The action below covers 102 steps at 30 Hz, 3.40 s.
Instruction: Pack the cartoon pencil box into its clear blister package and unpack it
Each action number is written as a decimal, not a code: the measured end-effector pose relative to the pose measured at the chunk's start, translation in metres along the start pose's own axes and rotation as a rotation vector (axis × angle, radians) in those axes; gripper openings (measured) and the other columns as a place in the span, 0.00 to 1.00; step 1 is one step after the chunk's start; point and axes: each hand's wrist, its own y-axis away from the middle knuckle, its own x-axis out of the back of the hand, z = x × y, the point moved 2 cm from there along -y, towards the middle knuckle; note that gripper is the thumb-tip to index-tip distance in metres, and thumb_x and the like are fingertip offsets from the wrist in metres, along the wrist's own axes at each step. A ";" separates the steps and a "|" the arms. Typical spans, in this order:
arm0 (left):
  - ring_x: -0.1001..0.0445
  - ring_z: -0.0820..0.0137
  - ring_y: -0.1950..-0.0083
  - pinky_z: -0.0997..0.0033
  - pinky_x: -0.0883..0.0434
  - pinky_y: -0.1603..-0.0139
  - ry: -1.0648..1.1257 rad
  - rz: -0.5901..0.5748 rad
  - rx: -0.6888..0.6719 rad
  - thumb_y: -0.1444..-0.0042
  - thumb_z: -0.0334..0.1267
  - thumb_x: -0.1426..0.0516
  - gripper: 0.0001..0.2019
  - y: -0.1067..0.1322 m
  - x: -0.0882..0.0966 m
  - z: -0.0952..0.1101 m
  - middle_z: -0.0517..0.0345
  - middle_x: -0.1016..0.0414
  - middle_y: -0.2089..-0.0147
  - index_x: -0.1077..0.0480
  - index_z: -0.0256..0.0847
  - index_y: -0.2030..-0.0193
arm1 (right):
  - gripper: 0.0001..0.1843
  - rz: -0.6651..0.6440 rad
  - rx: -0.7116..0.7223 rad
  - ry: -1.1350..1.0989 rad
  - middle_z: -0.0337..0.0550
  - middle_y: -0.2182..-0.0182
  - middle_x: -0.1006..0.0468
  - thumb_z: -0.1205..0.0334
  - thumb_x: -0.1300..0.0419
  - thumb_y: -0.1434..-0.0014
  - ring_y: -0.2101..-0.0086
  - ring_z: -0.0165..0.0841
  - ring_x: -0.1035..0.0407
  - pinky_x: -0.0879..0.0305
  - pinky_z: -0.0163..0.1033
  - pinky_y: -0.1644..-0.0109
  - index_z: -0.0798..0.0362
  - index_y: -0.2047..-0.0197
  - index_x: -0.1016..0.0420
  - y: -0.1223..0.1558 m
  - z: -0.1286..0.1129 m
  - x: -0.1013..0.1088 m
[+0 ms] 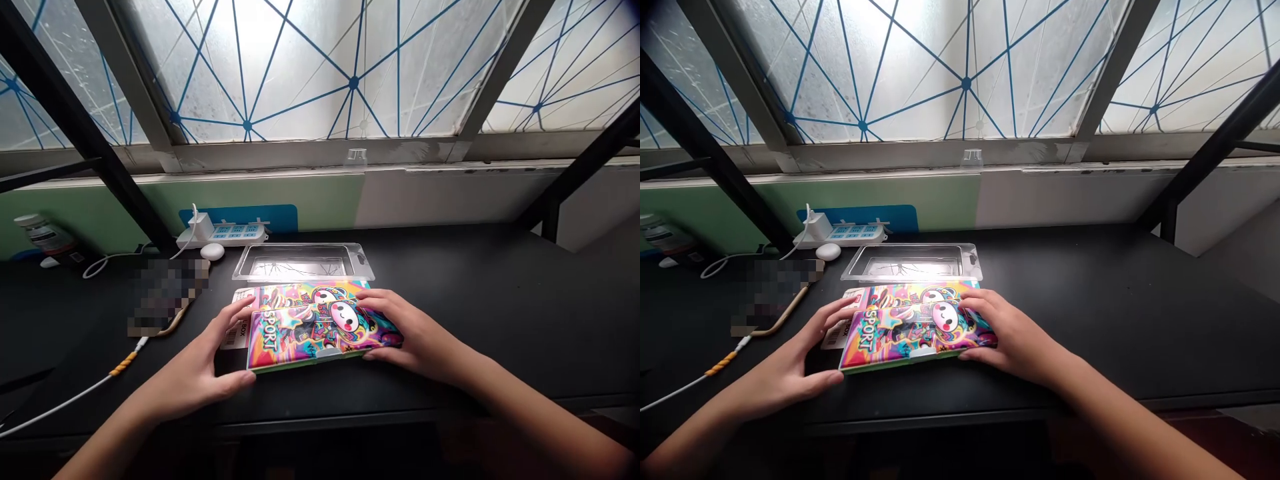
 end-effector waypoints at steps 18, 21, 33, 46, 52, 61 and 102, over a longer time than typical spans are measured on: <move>0.38 0.50 0.27 0.42 0.41 0.29 0.012 0.070 0.157 0.45 0.48 0.32 0.60 0.000 -0.008 0.004 0.48 0.36 0.29 0.77 0.62 0.23 | 0.20 0.269 -0.530 -0.145 0.39 0.71 0.21 0.43 0.45 0.32 0.71 0.36 0.29 0.34 0.38 0.67 0.48 0.65 0.22 -0.016 0.017 0.004; 0.36 0.51 0.29 0.44 0.39 0.30 0.014 0.091 0.165 0.43 0.51 0.34 0.56 -0.001 -0.007 0.004 0.46 0.36 0.29 0.72 0.58 0.22 | 0.17 0.271 -0.372 -0.107 0.43 0.64 0.20 0.47 0.46 0.30 0.64 0.38 0.26 0.30 0.41 0.62 0.47 0.56 0.19 -0.004 0.013 0.005; 0.30 0.52 0.34 0.54 0.31 0.35 -0.023 0.210 0.072 0.36 0.61 0.45 0.28 -0.004 0.003 -0.007 0.50 0.30 0.34 0.32 0.50 0.36 | 0.25 0.136 -0.073 -0.047 0.51 0.40 0.26 0.57 0.39 0.34 0.42 0.43 0.29 0.28 0.49 0.41 0.44 0.35 0.35 0.004 0.006 -0.004; 0.31 0.54 0.33 0.55 0.28 0.36 -0.236 0.091 -0.020 0.33 0.48 0.45 0.15 -0.020 0.005 -0.009 0.53 0.31 0.31 0.24 0.49 0.45 | 0.23 -0.046 -0.553 -0.313 0.43 0.65 0.19 0.44 0.49 0.30 0.65 0.42 0.22 0.25 0.45 0.63 0.46 0.39 0.36 -0.006 0.010 -0.003; 0.30 0.55 0.32 0.58 0.29 0.35 -0.145 0.290 0.046 0.35 0.56 0.43 0.28 -0.008 -0.007 -0.013 0.54 0.31 0.30 0.38 0.54 0.31 | 0.16 0.029 -0.398 -0.005 0.43 0.64 0.24 0.49 0.49 0.28 0.68 0.37 0.28 0.29 0.43 0.64 0.47 0.46 0.28 -0.007 0.013 0.002; 0.33 0.50 0.30 0.48 0.31 0.33 -0.216 0.193 -0.025 0.43 0.51 0.34 0.48 -0.004 -0.009 -0.020 0.49 0.37 0.27 0.58 0.61 0.23 | 0.13 0.103 0.001 0.333 0.51 0.54 0.21 0.57 0.43 0.30 0.57 0.42 0.28 0.33 0.47 0.54 0.53 0.48 0.26 -0.045 -0.032 -0.001; 0.45 0.47 0.25 0.43 0.41 0.28 -0.049 0.054 -0.062 0.39 0.74 0.57 0.42 -0.003 0.008 -0.011 0.55 0.40 0.25 0.42 0.54 0.26 | 0.21 0.190 0.313 0.285 0.45 0.63 0.16 0.67 0.40 0.35 0.64 0.40 0.22 0.24 0.49 0.46 0.52 0.39 0.30 -0.042 -0.114 0.000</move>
